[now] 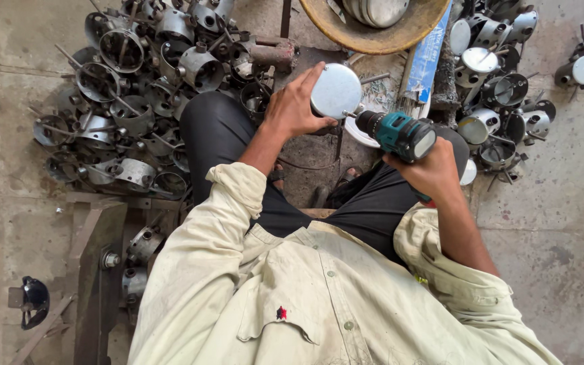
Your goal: The person sits on the floor and uses a cordless drill to make holes in small, round metal discs. They hold the discs in their left hand and operate the drill with their right hand, occasionally wiping the discs with a cloth. The person places finished discs into a yellow bowl and picks up new ones from a pile of metal parts.
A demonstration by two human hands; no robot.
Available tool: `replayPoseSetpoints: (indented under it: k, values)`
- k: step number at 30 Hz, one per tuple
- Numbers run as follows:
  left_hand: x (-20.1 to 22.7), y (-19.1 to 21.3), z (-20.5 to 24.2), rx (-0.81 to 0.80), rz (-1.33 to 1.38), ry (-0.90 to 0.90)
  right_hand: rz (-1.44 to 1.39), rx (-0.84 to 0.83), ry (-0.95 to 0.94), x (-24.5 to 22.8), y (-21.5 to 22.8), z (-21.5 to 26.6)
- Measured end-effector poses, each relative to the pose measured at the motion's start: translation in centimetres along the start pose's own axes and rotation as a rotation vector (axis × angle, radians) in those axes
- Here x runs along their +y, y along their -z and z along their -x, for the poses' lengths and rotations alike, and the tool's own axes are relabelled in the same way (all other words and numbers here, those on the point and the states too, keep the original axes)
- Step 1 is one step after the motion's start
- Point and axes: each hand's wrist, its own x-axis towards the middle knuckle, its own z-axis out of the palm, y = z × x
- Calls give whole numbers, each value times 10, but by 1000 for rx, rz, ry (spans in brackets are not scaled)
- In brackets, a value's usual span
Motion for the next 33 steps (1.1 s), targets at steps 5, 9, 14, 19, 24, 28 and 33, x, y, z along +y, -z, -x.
replayPoseSetpoints:
  k: [5, 9, 14, 19, 24, 28, 33]
  values:
    - [2, 0, 0, 20, 3, 4, 69, -36, 24, -2, 2, -11]
    - [2, 0, 1, 19, 6, 23, 111, -55, 4, -2, 7, -14]
    - [0, -5, -2, 8, 15, 29, 109, -56, 24, 0, 8, -16]
    - [-4, -7, -3, 11, -2, 29, 36, -30, 38, 0, 4, -11]
    - [-4, -10, -4, -21, 23, 57, 160, -60, 110, -4, 10, -15]
    - [-8, -13, -3, -10, 35, 49, 612, -405, -113, -4, 13, -38]
    - [-11, -3, -10, 86, 50, -11, 540, -454, -224, -4, 16, -52]
